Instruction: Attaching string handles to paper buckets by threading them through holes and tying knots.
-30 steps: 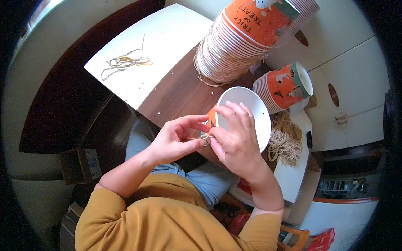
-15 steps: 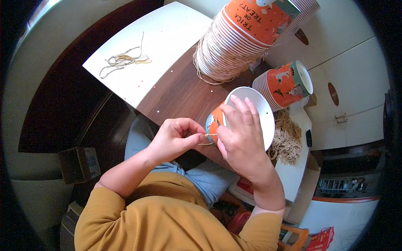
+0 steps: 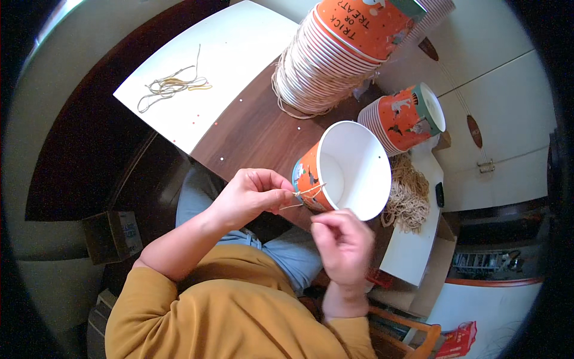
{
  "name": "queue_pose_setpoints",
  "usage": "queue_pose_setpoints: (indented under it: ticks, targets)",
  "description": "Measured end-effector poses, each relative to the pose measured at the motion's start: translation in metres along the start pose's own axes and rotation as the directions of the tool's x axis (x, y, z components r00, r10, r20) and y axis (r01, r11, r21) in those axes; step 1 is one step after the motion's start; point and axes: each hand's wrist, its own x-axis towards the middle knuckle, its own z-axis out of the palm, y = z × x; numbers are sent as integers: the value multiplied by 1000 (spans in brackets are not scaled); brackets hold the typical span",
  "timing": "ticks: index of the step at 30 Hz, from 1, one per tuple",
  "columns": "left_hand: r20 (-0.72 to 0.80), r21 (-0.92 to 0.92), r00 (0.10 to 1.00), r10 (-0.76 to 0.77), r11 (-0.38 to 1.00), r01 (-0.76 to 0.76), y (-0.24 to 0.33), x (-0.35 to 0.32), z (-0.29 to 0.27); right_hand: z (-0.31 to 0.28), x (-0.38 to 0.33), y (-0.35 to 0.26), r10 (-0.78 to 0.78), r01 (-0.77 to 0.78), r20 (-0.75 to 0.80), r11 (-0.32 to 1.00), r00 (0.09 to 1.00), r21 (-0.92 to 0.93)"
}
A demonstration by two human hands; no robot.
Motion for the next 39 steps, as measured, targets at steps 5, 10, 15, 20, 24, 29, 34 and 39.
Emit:
queue_pose_setpoints:
  ticks: [5,10,15,20,24,29,34,39]
  targets:
    - [33,36,999,-7,999,5,0,0,4,44,-8,33,257,-170,-33,725,966,667]
    - [26,45,1000,15,999,-16,1,3,8,55,19,36,260,-102,-65,580,963,808]
    - [31,55,999,14,998,-16,1,5,5,60,22,55,328,-252,169,231,929,940]
    - [27,74,1000,8,997,-9,3,7,2,63,23,46,362,-230,127,255,923,939]
    - [0,-51,998,-59,997,59,9,9,2,64,22,51,416,-192,22,371,909,909]
    - [-55,130,992,-113,984,119,17,11,12,62,20,52,379,-174,-6,439,926,882]
    - [51,251,998,-38,968,24,13,17,17,71,17,61,221,60,-324,737,920,673]
    - [38,312,999,-19,950,6,13,16,19,69,14,61,341,-18,-327,716,882,698]
